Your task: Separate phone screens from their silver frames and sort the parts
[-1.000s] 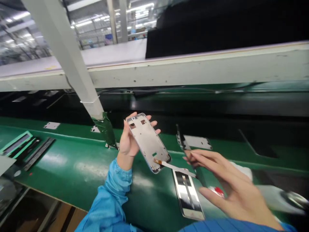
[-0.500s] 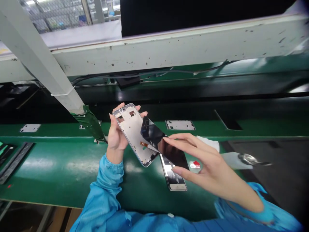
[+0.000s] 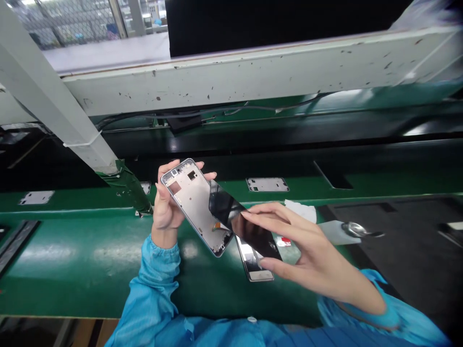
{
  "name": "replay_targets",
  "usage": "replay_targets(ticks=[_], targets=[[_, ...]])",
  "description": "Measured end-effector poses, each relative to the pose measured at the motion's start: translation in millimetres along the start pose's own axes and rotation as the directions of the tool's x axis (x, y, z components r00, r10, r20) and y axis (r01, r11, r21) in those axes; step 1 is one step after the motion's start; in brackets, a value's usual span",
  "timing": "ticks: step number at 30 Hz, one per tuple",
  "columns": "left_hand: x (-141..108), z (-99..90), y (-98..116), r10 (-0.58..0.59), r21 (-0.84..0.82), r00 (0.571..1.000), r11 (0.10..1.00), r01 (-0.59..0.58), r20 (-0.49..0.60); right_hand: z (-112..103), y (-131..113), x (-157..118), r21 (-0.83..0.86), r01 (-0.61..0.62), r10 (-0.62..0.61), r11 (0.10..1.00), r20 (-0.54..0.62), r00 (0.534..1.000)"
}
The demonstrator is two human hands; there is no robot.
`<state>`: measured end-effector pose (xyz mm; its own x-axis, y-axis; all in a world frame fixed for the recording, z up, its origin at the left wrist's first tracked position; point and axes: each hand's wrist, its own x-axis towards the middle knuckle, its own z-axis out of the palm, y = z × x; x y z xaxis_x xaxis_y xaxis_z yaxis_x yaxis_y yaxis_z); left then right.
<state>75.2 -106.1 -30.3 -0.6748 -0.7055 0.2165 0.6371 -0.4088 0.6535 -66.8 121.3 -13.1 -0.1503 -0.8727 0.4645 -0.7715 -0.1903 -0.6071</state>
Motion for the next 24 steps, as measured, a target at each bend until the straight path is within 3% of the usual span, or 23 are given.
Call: replay_targets(ticks=[6,14,19,24], targets=[[0,5.5,4,0.064,0.029,0.997,0.997,-0.065,0.05,-9,-7,-5,0.007,-0.001,0.001,1.0,0.009,1.0],[-4,4.9,6,0.015,-0.005,0.999,1.0,-0.015,-0.044,-14,-16,-7,0.01,-0.023,0.023,1.0,0.032,0.999],[-7,7.5,1,0.053,0.074,0.995,0.996,-0.059,0.081,0,-10,-4,0.026,-0.007,0.006,1.0,0.034,0.999],[1,3.0,-4,0.14,0.175,0.961,0.967,-0.184,0.237,17,9,-14,0.133,-0.022,0.03,0.991,-0.055,0.998]])
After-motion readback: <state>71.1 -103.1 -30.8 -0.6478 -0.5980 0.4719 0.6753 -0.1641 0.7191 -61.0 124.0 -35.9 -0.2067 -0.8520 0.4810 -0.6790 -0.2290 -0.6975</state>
